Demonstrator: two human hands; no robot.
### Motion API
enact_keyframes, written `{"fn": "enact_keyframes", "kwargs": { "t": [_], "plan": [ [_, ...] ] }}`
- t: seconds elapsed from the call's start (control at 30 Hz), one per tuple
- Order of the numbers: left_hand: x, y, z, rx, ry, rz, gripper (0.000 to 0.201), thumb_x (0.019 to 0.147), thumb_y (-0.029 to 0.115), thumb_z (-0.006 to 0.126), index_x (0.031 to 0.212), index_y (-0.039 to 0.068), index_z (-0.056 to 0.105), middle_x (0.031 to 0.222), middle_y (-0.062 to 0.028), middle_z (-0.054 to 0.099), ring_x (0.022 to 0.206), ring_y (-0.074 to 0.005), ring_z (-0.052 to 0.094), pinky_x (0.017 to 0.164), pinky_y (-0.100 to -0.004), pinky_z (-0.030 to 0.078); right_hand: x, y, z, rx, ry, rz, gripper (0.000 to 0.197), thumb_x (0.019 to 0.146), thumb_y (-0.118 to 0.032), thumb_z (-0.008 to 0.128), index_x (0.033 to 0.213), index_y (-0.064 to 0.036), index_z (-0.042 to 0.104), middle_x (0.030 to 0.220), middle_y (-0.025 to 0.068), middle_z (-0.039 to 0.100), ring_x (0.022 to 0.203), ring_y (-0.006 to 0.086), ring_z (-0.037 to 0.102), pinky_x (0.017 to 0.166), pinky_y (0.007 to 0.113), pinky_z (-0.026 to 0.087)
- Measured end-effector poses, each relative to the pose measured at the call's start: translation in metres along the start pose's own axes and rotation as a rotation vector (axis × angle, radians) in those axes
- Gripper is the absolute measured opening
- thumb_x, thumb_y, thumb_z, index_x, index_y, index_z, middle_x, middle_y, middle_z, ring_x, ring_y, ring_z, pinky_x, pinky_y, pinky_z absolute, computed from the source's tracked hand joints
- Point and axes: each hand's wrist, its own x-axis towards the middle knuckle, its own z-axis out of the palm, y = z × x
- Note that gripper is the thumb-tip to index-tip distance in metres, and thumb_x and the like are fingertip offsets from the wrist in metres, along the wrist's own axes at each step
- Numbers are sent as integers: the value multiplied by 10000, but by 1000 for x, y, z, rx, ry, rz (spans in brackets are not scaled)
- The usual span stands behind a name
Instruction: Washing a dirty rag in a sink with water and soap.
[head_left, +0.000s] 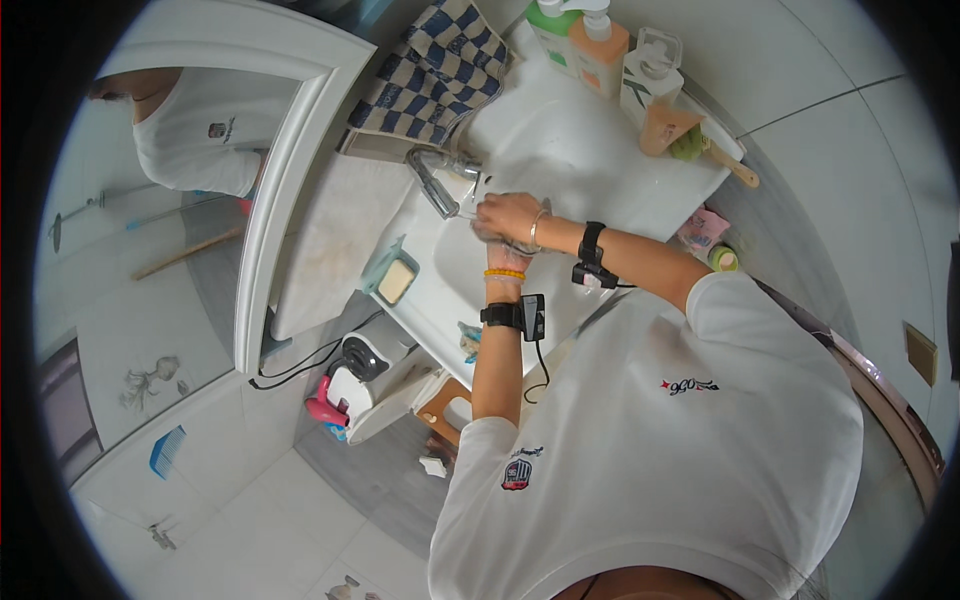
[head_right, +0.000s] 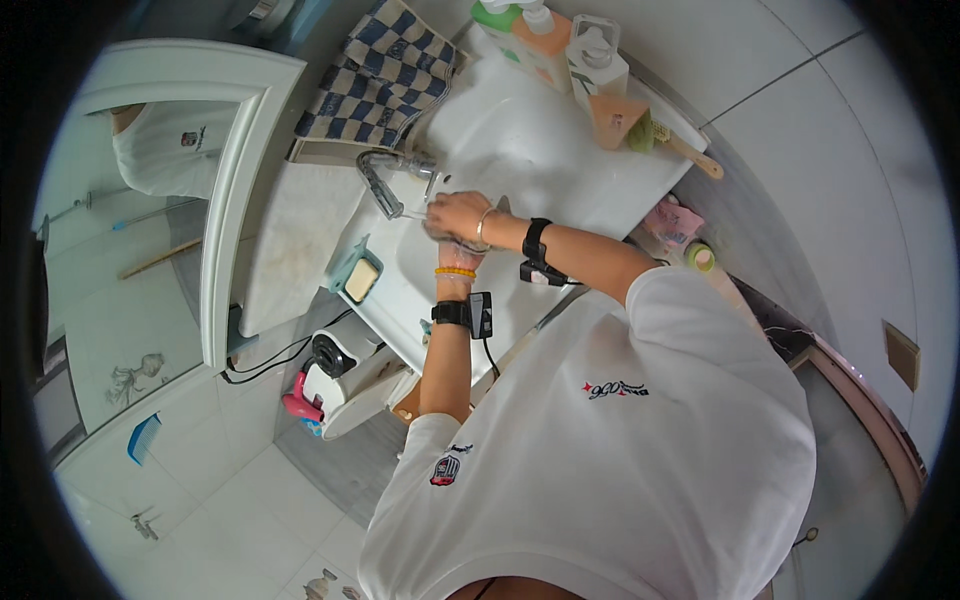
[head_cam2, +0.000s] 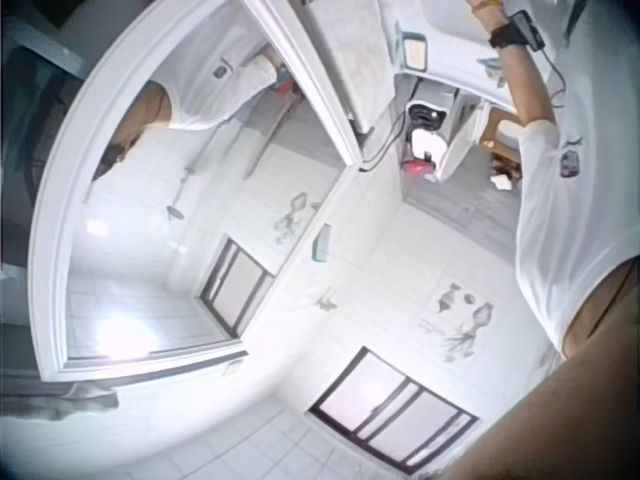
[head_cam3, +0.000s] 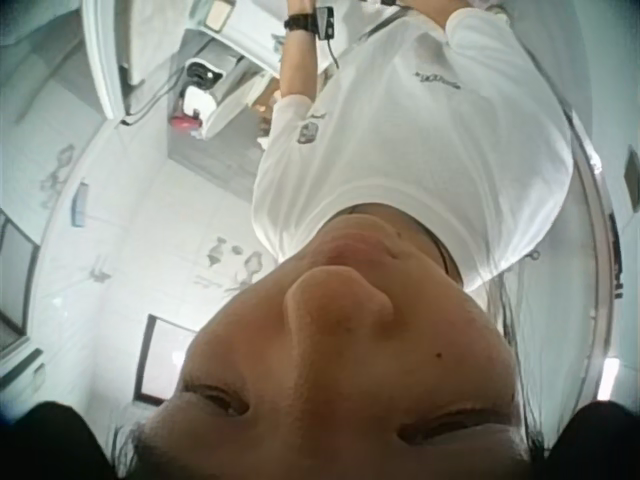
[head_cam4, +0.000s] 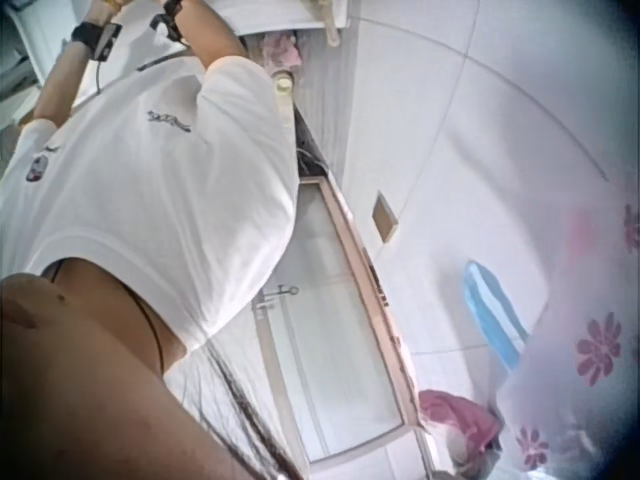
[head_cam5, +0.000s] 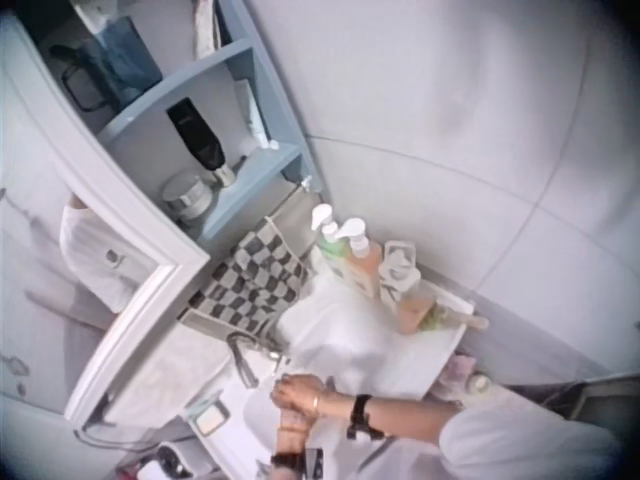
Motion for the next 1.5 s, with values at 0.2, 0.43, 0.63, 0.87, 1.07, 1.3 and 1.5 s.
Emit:
{"fn": "enact_keyframes", "kwargs": {
  "t": [0.2, 0.43, 0.63, 0.87, 1.07, 1.3, 1.5],
  "plan": [
    [-35, 13, 37, 46, 26, 102, 404, 868, 369, 393, 1123, 63, 462, 1142, -69, 500, 1042, -233, 478, 891, -369, 388, -12, 93, -4, 336, 284, 303, 327, 811, -339, 464, 829, -33, 575, 791, 174, 581, 743, 318, 560, 655, 383, 435],
    [-3, 21, -38, -78, -82, 197, 337, 864, 259, 432, 1119, 40, 456, 1162, -85, 481, 1067, -232, 455, 900, -378, 378, -32, 6, -11, 707, 159, 69, 227, 798, -261, 503, 826, -47, 576, 755, 133, 575, 686, 268, 550, 637, 339, 433],
    [-1, 15, -21, 15, 10, 165, 402, 857, 345, 408, 1130, 52, 446, 1174, -85, 469, 1068, -240, 450, 908, -392, 363, -15, -35, 4, 174, -52, -295, 151, 768, -238, 505, 808, -106, 568, 856, 72, 555, 793, 234, 558, 657, 360, 453],
    [-33, 19, 29, -51, 1, 156, 521, 825, 492, 379, 1118, 66, 445, 1161, -77, 466, 1058, -244, 441, 917, -405, 342, 16, 40, -2, 220, -137, 113, 229, 816, -291, 461, 881, -88, 544, 998, 36, 531, 916, 266, 515, 729, 365, 443],
    [-56, 38, 34, -197, -103, 177, 483, 797, 428, 465, 1095, 48, 464, 1132, -100, 483, 1046, -272, 443, 918, -441, 321, -25, 85, -3, 1048, -413, 51, 454, 854, -410, 412, 1131, -54, 460, 1058, 60, 526, 979, 177, 477, 857, 287, 363],
    [-66, 37, 30, -284, -181, 410, 336, 848, 260, 448, 1093, 31, 466, 1112, -90, 504, 1023, -248, 465, 935, -426, 308, -29, 92, 24, 1056, -349, 76, 320, 809, -230, 562, 1052, -35, 490, 952, 13, 530, 901, 90, 469, 785, 234, 392],
    [-81, 41, 20, -208, -174, 457, 359, 856, 267, 449, 1091, -5, 449, 1091, -121, 512, 1044, -270, 461, 945, -451, 305, -28, 89, 6, 1275, 128, 333, 173, 866, -210, 450, 928, -53, 488, 697, -22, 480, 635, 57, 482, 613, 230, 463]
  ]
}}
